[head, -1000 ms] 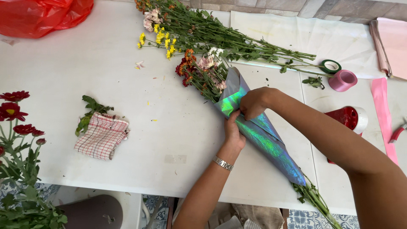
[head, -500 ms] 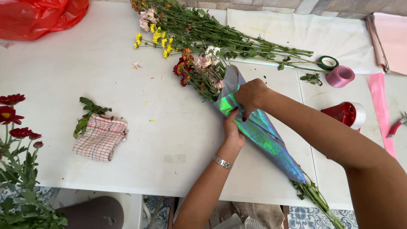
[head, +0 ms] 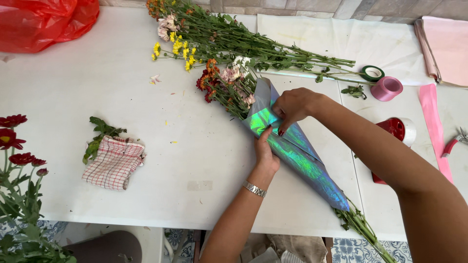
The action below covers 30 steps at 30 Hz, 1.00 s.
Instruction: The person wraps a bouquet of flowers by gathering a bunch of stems by hand and folding a sheet of iridescent wrapping paper around them, securing the paper with tape from a dispenser.
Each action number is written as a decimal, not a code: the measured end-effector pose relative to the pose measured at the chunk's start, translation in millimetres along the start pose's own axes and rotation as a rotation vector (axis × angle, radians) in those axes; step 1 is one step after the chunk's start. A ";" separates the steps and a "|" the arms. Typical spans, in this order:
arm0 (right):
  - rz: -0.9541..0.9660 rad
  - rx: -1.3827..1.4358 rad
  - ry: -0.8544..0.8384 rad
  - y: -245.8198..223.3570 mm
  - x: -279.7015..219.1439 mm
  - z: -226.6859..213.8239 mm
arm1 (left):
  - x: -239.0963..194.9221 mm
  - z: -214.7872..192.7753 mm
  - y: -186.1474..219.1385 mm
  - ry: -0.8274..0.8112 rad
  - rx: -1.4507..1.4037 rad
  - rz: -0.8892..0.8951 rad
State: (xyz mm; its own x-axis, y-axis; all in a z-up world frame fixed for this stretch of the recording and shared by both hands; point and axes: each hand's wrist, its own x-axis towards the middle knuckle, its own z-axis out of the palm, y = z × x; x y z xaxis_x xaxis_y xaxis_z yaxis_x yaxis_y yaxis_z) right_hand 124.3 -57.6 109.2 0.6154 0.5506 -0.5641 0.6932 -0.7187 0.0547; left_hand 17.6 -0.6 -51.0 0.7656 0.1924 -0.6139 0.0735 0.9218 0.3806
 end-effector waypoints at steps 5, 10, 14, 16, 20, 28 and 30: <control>-0.061 0.463 0.084 40.4 8.4 34.2 | 28.0 -20.4 -17.3 0.021 0.007 -0.001; -0.085 0.804 0.202 57.3 9.2 70.9 | 12.9 -9.6 -8.8 0.028 -0.005 -0.005; -0.148 1.123 0.323 64.4 5.2 100.7 | 6.8 -5.3 -4.2 0.027 0.014 -0.007; -0.162 1.209 0.372 64.9 0.1 110.1 | 6.5 -5.1 -4.2 0.020 0.018 -0.011; -0.081 0.914 0.904 34.5 -26.9 119.7 | 17.0 -13.5 -10.2 0.030 0.021 -0.008; -0.247 0.077 1.114 -37.9 -63.8 158.3 | -14.8 6.3 4.4 -0.030 -0.022 -0.005; -0.181 0.050 1.001 -40.9 -67.1 160.6 | -27.7 9.3 10.8 -0.038 -0.031 -0.014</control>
